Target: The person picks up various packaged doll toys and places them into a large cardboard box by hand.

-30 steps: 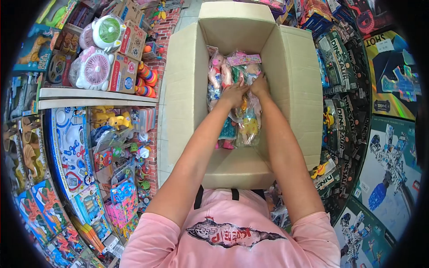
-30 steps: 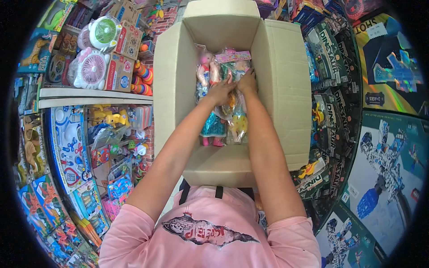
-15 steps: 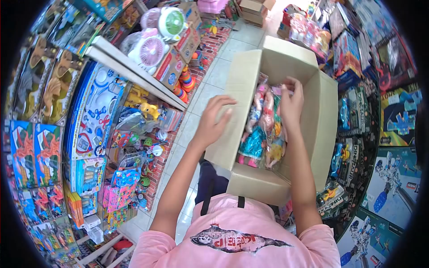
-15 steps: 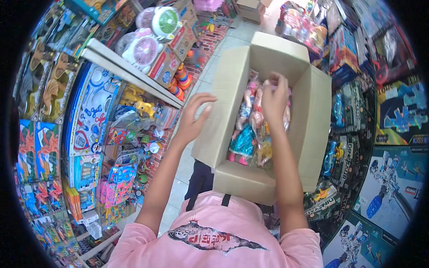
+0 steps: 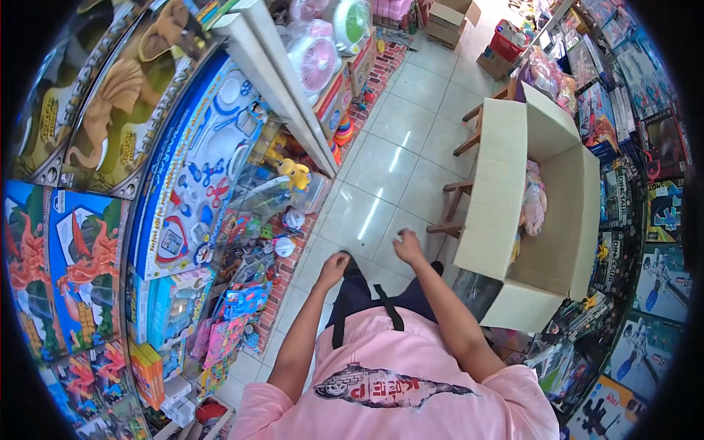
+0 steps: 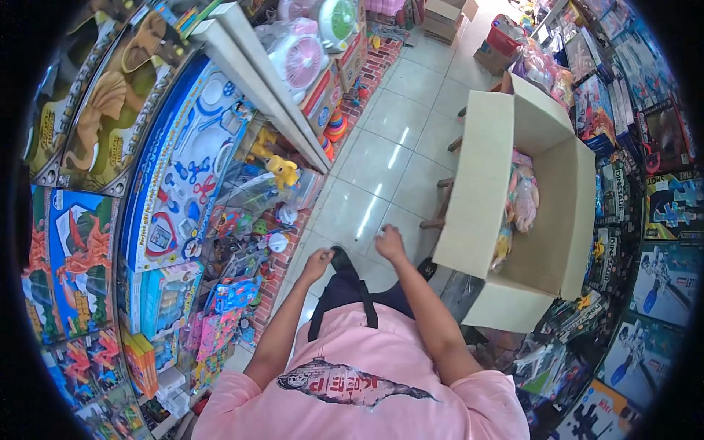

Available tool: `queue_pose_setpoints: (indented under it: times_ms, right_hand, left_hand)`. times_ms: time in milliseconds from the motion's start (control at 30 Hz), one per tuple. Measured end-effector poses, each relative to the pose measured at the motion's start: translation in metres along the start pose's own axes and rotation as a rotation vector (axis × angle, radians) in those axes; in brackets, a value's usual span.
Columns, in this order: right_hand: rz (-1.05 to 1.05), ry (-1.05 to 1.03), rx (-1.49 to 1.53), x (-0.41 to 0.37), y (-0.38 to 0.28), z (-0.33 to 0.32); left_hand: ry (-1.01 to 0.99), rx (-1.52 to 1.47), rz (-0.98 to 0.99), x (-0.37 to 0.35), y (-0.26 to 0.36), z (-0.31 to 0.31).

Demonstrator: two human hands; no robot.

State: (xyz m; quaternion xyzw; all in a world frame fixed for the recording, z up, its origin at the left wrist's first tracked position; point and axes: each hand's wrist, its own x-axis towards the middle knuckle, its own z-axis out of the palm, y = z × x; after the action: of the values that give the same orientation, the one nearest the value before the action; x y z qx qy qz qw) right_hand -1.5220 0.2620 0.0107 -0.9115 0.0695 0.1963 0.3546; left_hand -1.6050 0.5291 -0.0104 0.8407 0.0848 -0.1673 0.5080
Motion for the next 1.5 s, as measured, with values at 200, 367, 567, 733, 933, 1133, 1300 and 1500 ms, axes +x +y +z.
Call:
queue_pose_setpoints:
  times_ms: [200, 367, 567, 733, 933, 1133, 1300, 1500]
  right_hand:
    - [0.538, -0.085, -0.23, -0.054, 0.147, 0.019]
    - [0.642, -0.431, -0.342, -0.096, 0.216, 0.013]
    - [0.761, -0.367, -0.121, -0.04, 0.172, 0.042]
    - [0.544, -0.225, -0.064, 0.071, 0.115, 0.05]
    - [0.296, -0.284, 0.022, 0.194, 0.042, -0.008]
    - [0.281, -0.149, 0.126, 0.278, 0.044, -0.086]
    - [0.581, 0.116, 0.416, 0.305, 0.083, -0.135]
    - [0.764, 0.198, 0.3, 0.28, 0.13, -0.117]
  left_hand:
    - [-0.471, 0.311, -0.623, -0.107, -0.25, -0.052]
    - [-0.354, 0.155, -1.117, -0.165, -0.208, -0.115]
    - [-0.474, 0.149, -0.918, -0.08, -0.213, -0.13]
    - [-0.223, -0.073, -0.638, 0.051, -0.137, -0.134]
    - [-0.146, -0.059, -0.506, 0.191, -0.056, -0.139]
    - [-0.297, 0.287, -0.547, 0.323, -0.005, -0.133]
    - [-0.377, 0.387, -0.436, 0.423, 0.063, -0.11]
    - [-0.497, 0.323, -0.194, 0.529, 0.114, -0.072]
